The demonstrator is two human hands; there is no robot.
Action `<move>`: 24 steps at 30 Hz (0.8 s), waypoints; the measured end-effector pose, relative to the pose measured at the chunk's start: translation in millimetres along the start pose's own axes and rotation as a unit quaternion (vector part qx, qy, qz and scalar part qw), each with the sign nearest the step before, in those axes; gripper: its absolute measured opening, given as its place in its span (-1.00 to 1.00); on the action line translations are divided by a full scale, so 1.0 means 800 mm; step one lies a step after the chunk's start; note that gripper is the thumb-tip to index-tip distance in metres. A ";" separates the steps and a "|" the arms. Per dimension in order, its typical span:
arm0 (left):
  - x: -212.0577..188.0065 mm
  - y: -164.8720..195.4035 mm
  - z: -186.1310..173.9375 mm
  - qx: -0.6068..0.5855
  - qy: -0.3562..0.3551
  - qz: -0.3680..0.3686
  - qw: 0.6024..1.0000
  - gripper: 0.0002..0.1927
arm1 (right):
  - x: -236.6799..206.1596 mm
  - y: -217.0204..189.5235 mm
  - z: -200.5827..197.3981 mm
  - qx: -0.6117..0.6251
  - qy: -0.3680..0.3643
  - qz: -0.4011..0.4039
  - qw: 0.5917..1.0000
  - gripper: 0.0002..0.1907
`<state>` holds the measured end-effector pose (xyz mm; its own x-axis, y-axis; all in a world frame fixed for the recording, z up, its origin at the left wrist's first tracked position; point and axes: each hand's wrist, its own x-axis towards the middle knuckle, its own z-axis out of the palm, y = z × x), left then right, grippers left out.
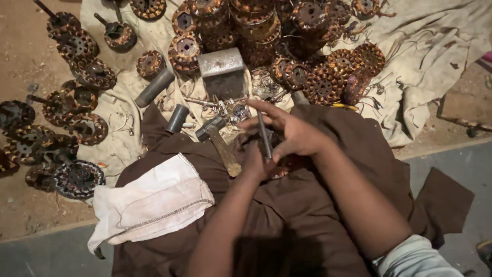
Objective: The person sits on the floor and dismantles copper motor stators, hammering the components and using a punch on a metal block, then pulls copper windings out of the stator housings with pliers. Many dismantled stators lie on a cloth around them.
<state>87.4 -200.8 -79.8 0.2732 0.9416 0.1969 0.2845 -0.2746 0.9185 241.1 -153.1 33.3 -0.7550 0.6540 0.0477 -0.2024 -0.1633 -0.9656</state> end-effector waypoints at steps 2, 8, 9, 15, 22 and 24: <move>-0.002 0.004 0.000 0.004 -0.022 -0.055 0.998 -0.59 | -0.001 0.008 -0.004 0.054 0.013 -0.006 0.998 0.39; -0.004 0.016 0.006 0.065 -0.028 -0.084 0.994 -0.70 | -0.010 0.010 -0.015 0.024 0.048 0.017 0.998 0.15; -0.002 0.016 0.007 0.078 -0.033 -0.081 0.993 -0.71 | -0.008 0.011 -0.011 0.002 0.079 0.004 0.997 0.06; 0.004 0.009 0.022 0.080 0.056 -0.053 0.994 -0.62 | 0.003 0.041 0.050 -0.340 0.408 -0.083 0.843 -0.19; -0.012 0.005 0.038 0.137 0.021 -0.167 0.976 -0.59 | -0.017 0.046 0.074 -0.490 0.444 -0.181 0.728 -0.26; -0.012 0.004 0.040 0.183 -0.026 -0.230 0.956 -0.58 | -0.016 0.045 0.073 -0.480 0.449 -0.189 0.729 -0.34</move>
<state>114.9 -217.3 -89.8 0.0853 0.9707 -0.2248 0.6847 0.1068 0.7210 206.9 -210.6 13.1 0.0421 0.8083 0.5873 0.5654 0.4654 -0.6810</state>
